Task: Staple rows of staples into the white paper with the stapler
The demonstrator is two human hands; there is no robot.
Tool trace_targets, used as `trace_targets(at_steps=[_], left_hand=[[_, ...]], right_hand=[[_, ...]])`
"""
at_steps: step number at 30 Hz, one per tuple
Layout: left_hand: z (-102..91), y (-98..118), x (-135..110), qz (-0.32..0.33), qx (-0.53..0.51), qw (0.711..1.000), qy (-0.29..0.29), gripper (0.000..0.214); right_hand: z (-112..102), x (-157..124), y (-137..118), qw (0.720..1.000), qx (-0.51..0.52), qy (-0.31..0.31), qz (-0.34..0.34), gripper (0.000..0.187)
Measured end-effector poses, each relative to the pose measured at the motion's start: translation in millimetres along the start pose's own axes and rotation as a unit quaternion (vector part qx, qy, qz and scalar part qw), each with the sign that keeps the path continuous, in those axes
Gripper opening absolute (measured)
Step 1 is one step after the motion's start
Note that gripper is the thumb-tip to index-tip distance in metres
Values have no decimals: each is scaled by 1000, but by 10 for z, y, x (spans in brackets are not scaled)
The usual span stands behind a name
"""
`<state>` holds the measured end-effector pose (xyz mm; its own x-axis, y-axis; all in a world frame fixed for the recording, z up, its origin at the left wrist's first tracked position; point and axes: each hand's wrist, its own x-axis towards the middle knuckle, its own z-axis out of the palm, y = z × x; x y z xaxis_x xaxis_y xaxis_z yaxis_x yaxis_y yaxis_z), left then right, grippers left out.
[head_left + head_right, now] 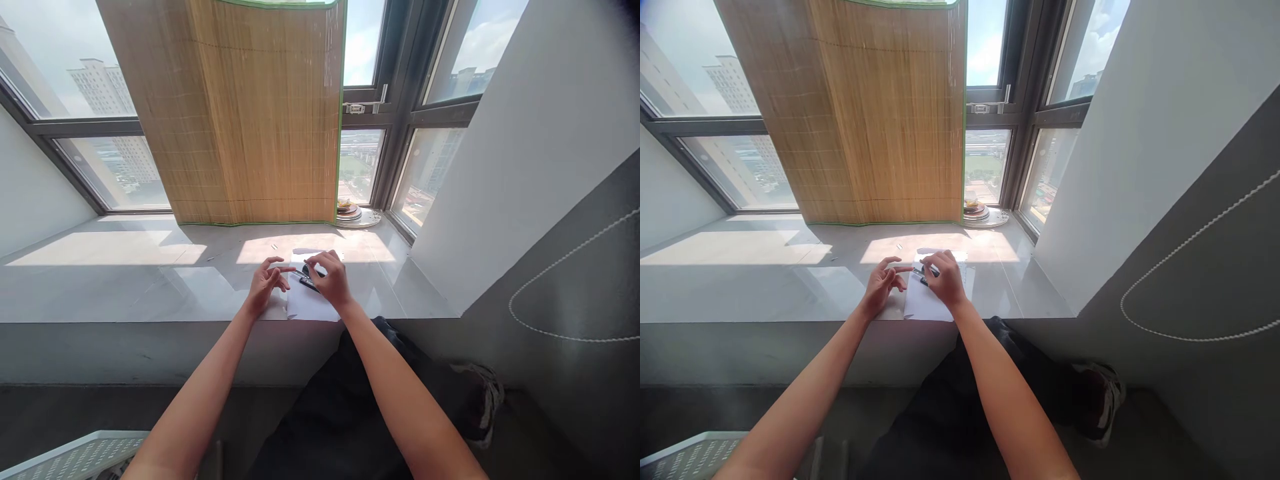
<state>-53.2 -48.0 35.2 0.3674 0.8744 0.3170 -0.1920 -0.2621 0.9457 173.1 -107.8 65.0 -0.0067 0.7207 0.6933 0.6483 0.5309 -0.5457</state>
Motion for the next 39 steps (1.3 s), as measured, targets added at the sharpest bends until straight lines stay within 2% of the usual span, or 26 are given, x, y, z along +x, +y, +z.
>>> trace_targets(at_steps=[2, 4, 6, 7, 9, 11, 13, 16, 20, 23, 27, 29, 32, 35, 39], left_hand=[[-110, -46, 131, 8, 66, 996, 63, 45], [-264, -100, 338, 1, 184, 977, 106, 27], [-431, -170, 590, -12, 337, 932, 134, 10], [-505, -213, 717, -16, 411, 902, 132, 8], [-616, -315, 940, -13, 526, 841, 125, 20], [-675, -435, 1101, -6, 591, 799, 113, 33], [-700, -553, 1197, -3, 623, 778, 84, 47], [-717, -677, 1257, -8, 644, 765, 23, 60], [-742, -725, 1270, -29, 657, 753, -27, 62], [-756, -715, 1254, -10, 647, 762, -25, 56], [-753, -669, 1218, 39, 618, 785, -5, 41], [-740, -633, 1196, 39, 620, 783, 7, 34], [-711, -577, 1148, 53, 619, 783, 26, 28], [-657, -533, 1050, 89, 571, 814, 57, 28], [-481, -496, 829, 148, 480, 861, 81, 34]], right_hand=[[-193, 40, 219, 996, -51, 16, 76, 24], [-372, 77, 477, 978, -120, 7, 171, 26], [-490, 101, 731, 952, -184, -9, 244, 26], [-520, 109, 848, 941, -210, -19, 266, 26], [-525, 119, 1063, 924, -243, -45, 292, 24], [-485, 137, 1259, 913, -260, -71, 306, 21], [-434, 175, 1442, 909, -275, -86, 301, 21], [-367, 284, 1666, 904, -306, -93, 283, 28], [-294, 463, 1801, 899, -319, -113, 278, 31], [-272, 522, 1794, 904, -314, -120, 265, 37], [-290, 441, 1714, 913, -297, -100, 261, 49], [-297, 356, 1652, 912, -294, -82, 273, 47], [-294, 219, 1547, 911, -303, -91, 264, 36], [-295, 107, 1446, 917, -295, -90, 254, 28], [-308, 60, 1246, 929, -253, -53, 267, 27]])
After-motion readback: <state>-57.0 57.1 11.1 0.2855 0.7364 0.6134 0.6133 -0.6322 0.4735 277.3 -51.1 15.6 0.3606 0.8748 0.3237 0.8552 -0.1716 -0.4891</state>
